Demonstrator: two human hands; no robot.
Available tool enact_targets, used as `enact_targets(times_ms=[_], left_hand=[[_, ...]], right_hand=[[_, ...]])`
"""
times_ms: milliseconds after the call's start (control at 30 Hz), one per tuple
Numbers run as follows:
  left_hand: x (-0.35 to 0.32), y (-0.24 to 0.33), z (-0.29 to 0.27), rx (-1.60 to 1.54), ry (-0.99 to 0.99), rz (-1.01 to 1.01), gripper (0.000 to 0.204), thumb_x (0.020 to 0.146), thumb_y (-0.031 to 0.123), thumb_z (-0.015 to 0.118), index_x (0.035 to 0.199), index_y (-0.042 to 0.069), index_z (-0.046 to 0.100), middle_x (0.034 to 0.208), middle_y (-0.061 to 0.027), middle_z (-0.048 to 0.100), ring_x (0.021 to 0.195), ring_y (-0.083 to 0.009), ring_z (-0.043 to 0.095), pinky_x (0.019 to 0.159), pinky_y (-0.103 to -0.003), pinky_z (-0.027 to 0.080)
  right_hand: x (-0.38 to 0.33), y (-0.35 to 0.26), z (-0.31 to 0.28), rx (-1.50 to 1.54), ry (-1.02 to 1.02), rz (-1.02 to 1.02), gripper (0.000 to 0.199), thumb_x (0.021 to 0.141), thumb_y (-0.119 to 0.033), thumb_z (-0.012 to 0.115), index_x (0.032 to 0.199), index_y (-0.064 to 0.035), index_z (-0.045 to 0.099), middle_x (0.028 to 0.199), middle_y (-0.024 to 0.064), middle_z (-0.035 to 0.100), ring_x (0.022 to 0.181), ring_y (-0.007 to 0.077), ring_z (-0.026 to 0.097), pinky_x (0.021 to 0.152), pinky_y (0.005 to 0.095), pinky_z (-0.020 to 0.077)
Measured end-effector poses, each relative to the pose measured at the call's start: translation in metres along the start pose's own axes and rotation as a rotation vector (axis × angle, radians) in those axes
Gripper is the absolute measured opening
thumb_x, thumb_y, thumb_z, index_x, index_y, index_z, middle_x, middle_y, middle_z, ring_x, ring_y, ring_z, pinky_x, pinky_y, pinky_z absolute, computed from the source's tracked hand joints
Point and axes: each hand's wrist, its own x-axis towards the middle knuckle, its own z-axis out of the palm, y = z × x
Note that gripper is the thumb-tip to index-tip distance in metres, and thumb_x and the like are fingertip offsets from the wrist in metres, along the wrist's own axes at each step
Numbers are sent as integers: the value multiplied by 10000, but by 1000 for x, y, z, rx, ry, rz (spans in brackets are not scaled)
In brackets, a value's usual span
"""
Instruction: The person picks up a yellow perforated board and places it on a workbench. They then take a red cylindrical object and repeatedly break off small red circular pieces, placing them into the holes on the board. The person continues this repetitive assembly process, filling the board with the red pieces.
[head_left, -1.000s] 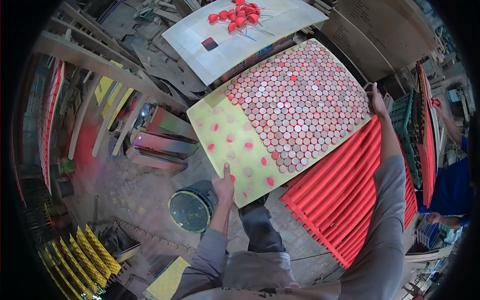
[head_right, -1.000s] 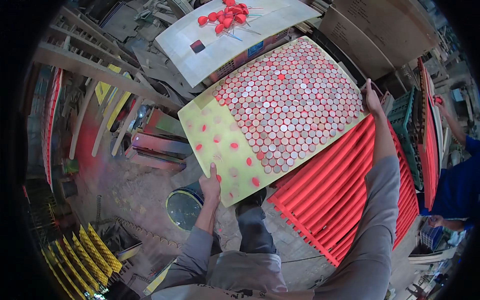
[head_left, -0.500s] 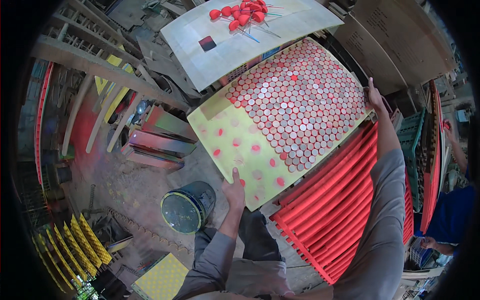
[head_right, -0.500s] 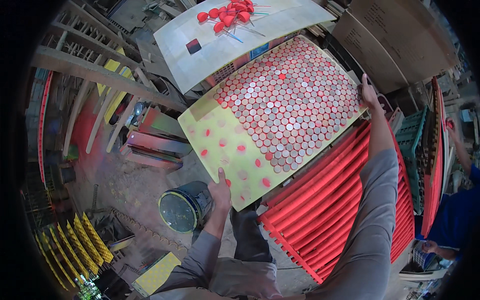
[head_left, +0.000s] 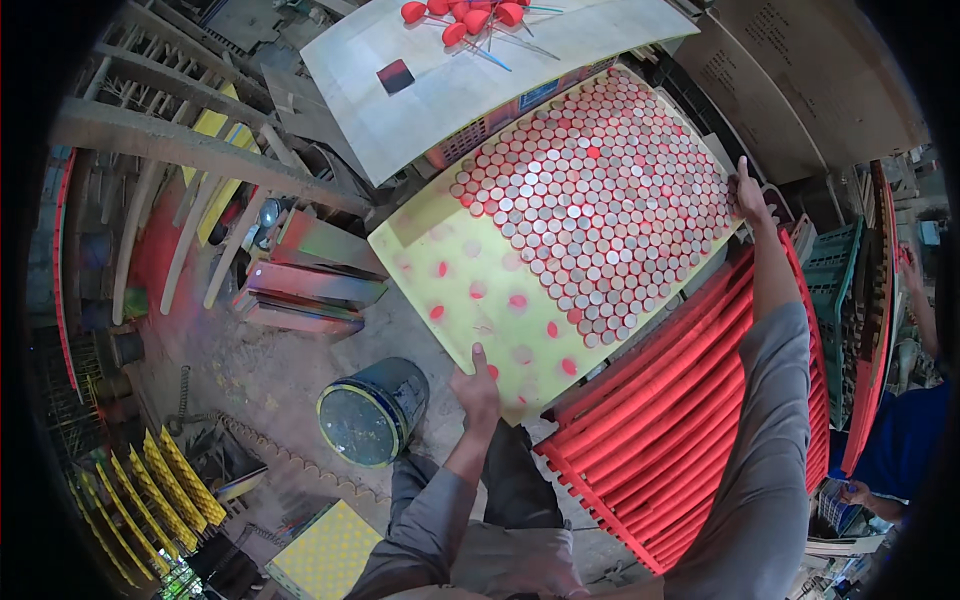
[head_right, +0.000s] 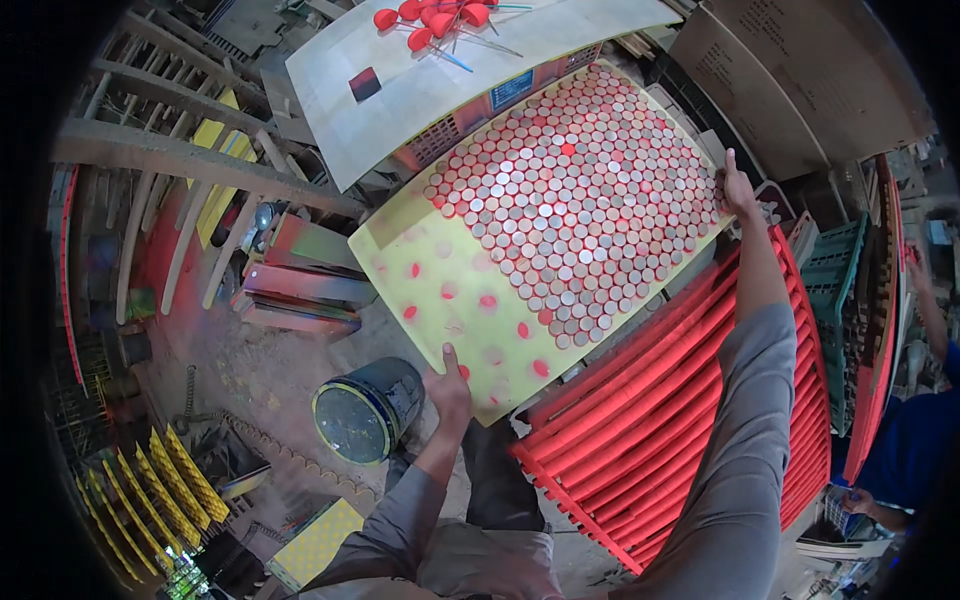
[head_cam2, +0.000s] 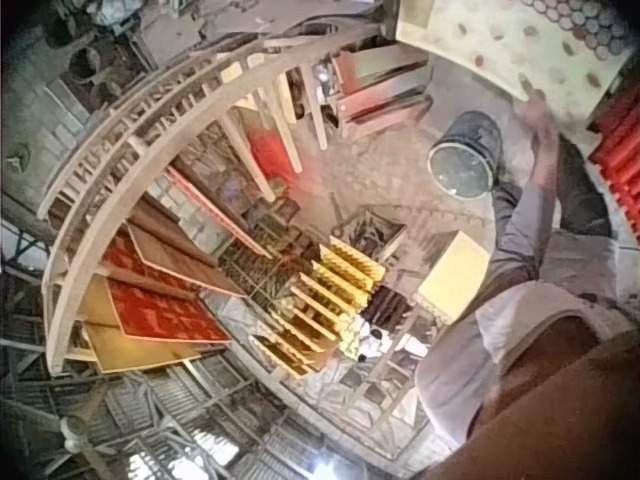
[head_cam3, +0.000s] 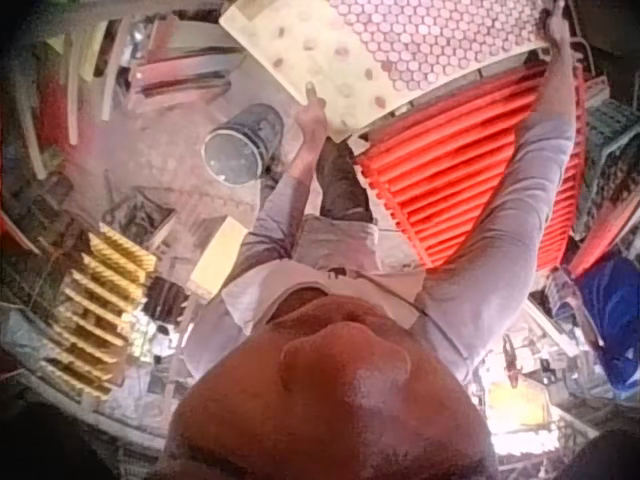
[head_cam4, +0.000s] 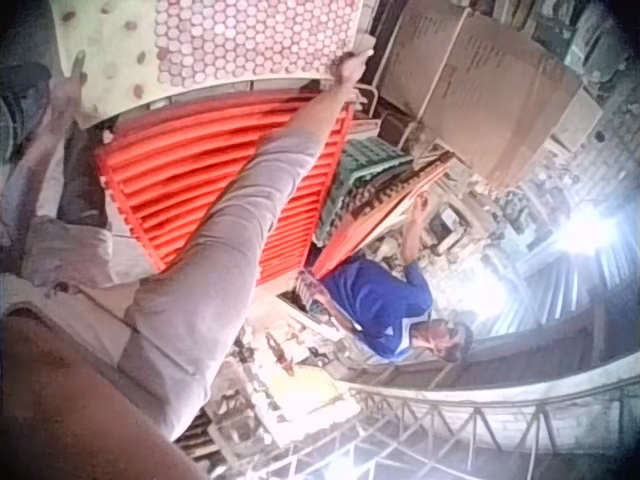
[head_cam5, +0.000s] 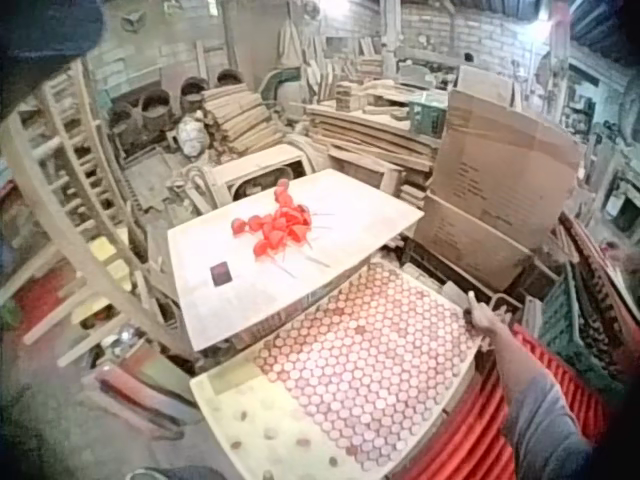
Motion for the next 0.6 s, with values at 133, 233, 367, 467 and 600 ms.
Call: enact_targets(times_ms=[133, 233, 367, 467, 600], left_hand=[[6, -16, 9, 26, -53, 74, 410, 1026, 254, 566, 1178, -126, 594, 1101, -163, 687, 972, -214, 642, 858, -345, 503], [12, -8, 8, 35, -60, 73, 398, 1020, 240, 570, 1165, -129, 607, 1090, -181, 701, 957, -235, 660, 844, -357, 507], [9, 11, 3, 5, -87, -18, 405, 1019, 250, 577, 1170, -124, 606, 1096, -176, 699, 975, -230, 653, 855, -356, 503], [-8, 35, -26, 116, -174, -99, 415, 1016, 268, 583, 1199, -104, 599, 1132, -161, 688, 996, -225, 649, 874, -346, 498], [-28, 66, -79, 228, -294, -233, 492, 1012, 349, 581, 1218, -98, 590, 1103, -139, 684, 974, -177, 636, 823, -340, 508]], right_hand=[[3, 17, 24, -233, 119, -91, 848, 941, -779, 236, 647, -43, 537, 572, 26, 487, 455, 152, 446, 429, 310, 352], [2, 8, 22, -296, 165, -56, 871, 945, -772, 232, 756, -8, 604, 630, 60, 549, 562, 183, 525, 530, 345, 437], [-8, -14, -5, -216, 168, -47, 947, 959, -752, 240, 1102, 80, 669, 919, 167, 674, 897, 258, 635, 849, 381, 497], [-49, -36, -23, -158, 191, -117, 953, 977, -721, 259, 1348, 117, 519, 1254, 243, 617, 1226, 307, 550, 1086, 380, 369], [-148, -101, -41, -28, 232, -209, 872, 1008, -642, 337, 1415, 125, 421, 1441, 251, 497, 1384, 312, 440, 1151, 353, 306]])
